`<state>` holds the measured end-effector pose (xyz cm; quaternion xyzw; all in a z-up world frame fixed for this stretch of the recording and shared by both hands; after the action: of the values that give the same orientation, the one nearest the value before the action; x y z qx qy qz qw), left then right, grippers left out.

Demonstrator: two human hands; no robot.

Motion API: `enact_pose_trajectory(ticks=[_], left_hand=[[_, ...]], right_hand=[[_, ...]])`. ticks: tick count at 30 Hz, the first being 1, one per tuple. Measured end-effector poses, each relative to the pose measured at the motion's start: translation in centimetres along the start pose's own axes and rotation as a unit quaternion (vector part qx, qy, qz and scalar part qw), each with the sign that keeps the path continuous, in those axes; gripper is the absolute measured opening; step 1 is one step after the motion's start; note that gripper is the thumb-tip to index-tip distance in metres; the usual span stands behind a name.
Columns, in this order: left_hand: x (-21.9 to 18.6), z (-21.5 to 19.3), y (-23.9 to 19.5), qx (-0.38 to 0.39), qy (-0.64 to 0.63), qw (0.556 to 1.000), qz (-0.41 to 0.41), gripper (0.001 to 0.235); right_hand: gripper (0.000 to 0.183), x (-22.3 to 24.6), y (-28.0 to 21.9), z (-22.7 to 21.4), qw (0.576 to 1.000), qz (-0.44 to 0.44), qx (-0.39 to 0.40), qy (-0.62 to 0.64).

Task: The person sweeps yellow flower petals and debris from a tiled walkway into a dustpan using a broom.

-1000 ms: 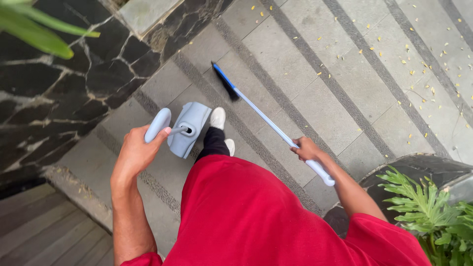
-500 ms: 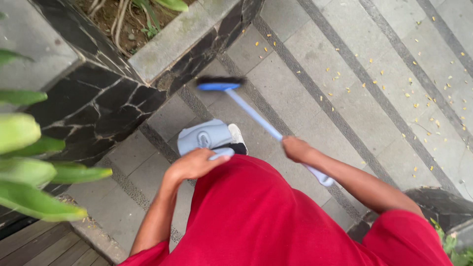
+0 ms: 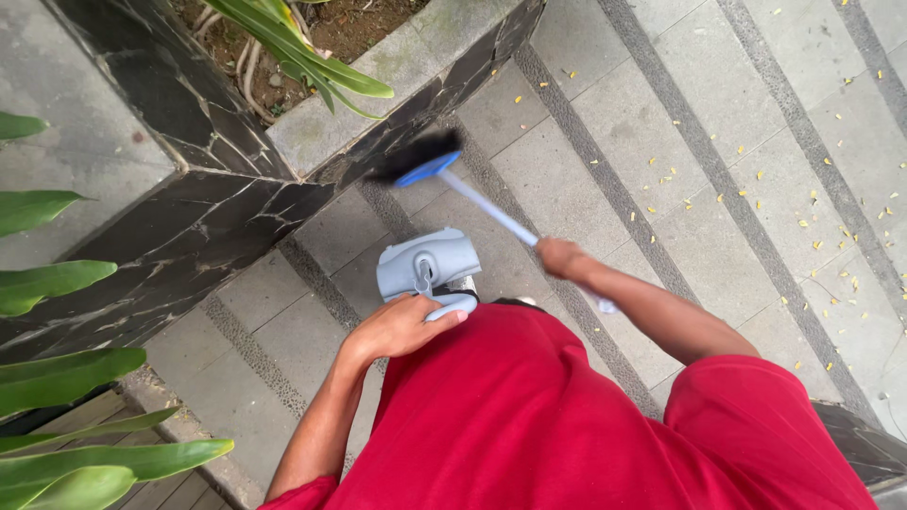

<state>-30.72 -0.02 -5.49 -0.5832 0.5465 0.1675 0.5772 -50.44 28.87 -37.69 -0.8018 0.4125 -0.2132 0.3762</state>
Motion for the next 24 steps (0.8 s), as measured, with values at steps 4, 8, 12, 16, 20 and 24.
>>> enact_pose_trajectory(ticks=[4,8,12,16,20,24], left_hand=[[-0.5,-0.2,1.0,0.008,0.018,0.999,-0.029,0.064],[-1.8,-0.4,2.9,0.001,0.014,1.000,-0.022,0.064],[-3.5,-0.6,5.6,0.029,0.042,0.998,-0.047,0.068],[-4.8,0.1,8.9,0.027,0.059,0.996,-0.055,0.071],[-6.8,0.6,12.9,0.021,0.049,0.997,-0.057,0.068],[-8.6,0.4,15.6,0.003,0.031,0.997,-0.072,0.072]], right_hand=[[0.027,-8.9,-0.8,-3.5,0.989,0.085,-0.093,0.073],[0.030,-16.1,-1.4,-5.6,0.965,0.192,-0.099,0.150],[0.033,-21.5,-5.2,-4.8,0.958,0.173,-0.110,0.201],[0.021,-23.9,-8.8,-1.6,0.890,0.115,-0.033,0.439],[0.015,-23.6,-6.2,-1.4,0.758,0.041,0.065,0.648],[0.015,-26.6,-2.7,-2.6,0.682,0.081,0.067,0.724]])
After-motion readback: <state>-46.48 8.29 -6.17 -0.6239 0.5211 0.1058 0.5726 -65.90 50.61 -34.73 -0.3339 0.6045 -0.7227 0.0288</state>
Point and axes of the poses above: each hand's wrist, its own y-axis towards the middle knuckle, its own z-axis out of the palm, x = y × z, the point moved 4 cm from there along y, towards the middle knuckle, and after that the axes turned 8 degrees about z, right-handed, at the moved point
